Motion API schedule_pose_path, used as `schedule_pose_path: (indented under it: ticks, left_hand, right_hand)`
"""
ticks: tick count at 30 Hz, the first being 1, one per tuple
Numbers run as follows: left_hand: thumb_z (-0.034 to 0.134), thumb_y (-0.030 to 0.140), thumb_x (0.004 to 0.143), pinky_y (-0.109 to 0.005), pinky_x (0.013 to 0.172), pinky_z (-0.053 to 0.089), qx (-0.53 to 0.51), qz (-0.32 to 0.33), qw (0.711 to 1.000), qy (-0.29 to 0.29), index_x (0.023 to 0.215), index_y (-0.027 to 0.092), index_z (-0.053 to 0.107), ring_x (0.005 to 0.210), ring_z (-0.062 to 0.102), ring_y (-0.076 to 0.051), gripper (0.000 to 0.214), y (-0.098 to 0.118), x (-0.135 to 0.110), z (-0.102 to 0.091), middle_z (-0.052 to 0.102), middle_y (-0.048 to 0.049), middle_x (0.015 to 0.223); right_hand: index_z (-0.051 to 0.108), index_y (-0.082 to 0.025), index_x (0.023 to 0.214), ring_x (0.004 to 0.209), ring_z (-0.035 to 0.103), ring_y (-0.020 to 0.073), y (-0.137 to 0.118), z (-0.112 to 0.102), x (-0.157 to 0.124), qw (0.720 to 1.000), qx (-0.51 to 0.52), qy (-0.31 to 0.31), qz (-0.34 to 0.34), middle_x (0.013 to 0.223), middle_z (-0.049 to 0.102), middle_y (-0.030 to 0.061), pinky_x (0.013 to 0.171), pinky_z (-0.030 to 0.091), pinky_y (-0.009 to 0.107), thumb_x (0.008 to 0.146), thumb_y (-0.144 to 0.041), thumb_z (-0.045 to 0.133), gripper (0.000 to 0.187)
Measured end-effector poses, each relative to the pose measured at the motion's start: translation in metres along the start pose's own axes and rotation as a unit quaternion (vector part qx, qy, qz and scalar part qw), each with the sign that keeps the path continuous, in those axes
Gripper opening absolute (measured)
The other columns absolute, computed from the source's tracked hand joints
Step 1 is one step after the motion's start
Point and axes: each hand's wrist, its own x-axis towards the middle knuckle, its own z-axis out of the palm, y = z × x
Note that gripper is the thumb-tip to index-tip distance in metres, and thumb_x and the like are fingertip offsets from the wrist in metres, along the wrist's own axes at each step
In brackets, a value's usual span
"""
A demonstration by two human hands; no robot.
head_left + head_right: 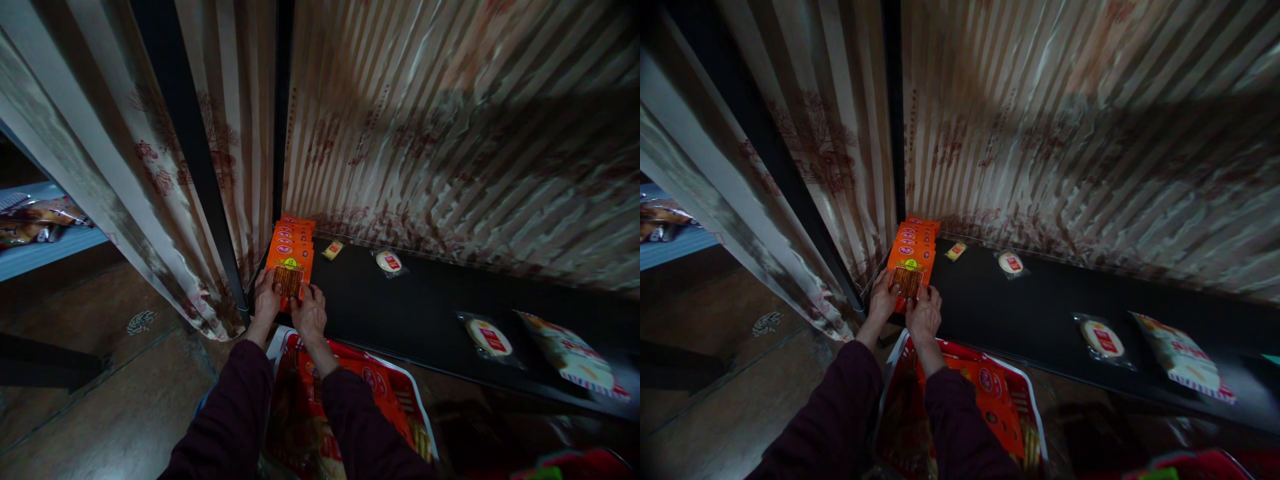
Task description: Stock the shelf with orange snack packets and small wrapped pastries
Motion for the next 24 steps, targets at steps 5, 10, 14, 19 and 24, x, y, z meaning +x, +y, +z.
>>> schedule_pose_path:
  ticks: [5,10,14,19,24]
  left_hand:
    - [0.049,0.011,0.078,-0.041,0.113,0.030,0.011,-0.001,1.000,0.002,0.124,0.016,0.056,0.135,0.037,-0.026,0.046,0.003,0.000,-0.001,0.042,-0.0122,0.144]
    - [0.043,0.013,0.083,-0.042,0.115,0.027,0.025,0.038,0.999,-0.018,0.127,0.015,0.053,0.139,0.031,-0.025,0.046,0.007,-0.001,-0.002,0.039,-0.0126,0.147]
    - [0.043,0.017,0.084,-0.043,0.115,0.026,0.045,0.061,0.997,-0.024,0.126,0.015,0.054,0.137,0.034,-0.025,0.043,0.007,-0.002,0.000,0.045,-0.0125,0.143]
    - [0.044,0.017,0.085,-0.040,0.113,0.032,0.100,0.068,0.992,-0.043,0.129,0.016,0.050,0.135,0.038,-0.022,0.045,0.007,-0.003,0.000,0.046,-0.0108,0.142]
    - [0.042,0.017,0.086,-0.043,0.116,0.026,0.167,0.079,0.982,-0.046,0.129,0.012,0.050,0.137,0.034,-0.024,0.043,0.012,-0.003,-0.002,0.045,-0.0129,0.143]
  right_hand:
    - [0.053,-0.014,0.130,0.121,0.042,0.0291,0.003,0.004,0.002,1.000,0.006,0.005,-0.016,0.136,0.045,0.0152,0.099,0.038,0.039,0.082,-0.025,0.052,0.049]
    - [0.049,-0.013,0.134,0.125,0.040,0.0293,0.007,0.013,0.005,0.999,0.019,0.006,-0.038,0.144,0.039,0.0160,0.103,0.034,0.042,0.081,-0.023,0.052,0.053]
    - [0.050,-0.014,0.133,0.122,0.045,0.0275,0.008,0.015,0.009,0.999,0.026,-0.013,-0.034,0.143,0.042,0.0151,0.102,0.036,0.040,0.080,-0.020,0.053,0.054]
    - [0.049,-0.013,0.133,0.122,0.046,0.0264,0.006,0.013,0.011,0.999,0.034,-0.021,-0.022,0.142,0.044,0.0149,0.100,0.038,0.039,0.079,-0.020,0.054,0.055]
    - [0.050,-0.011,0.132,0.120,0.047,0.0272,0.005,0.013,0.010,0.999,0.029,-0.019,-0.018,0.140,0.045,0.0163,0.100,0.039,0.039,0.080,-0.020,0.055,0.053]
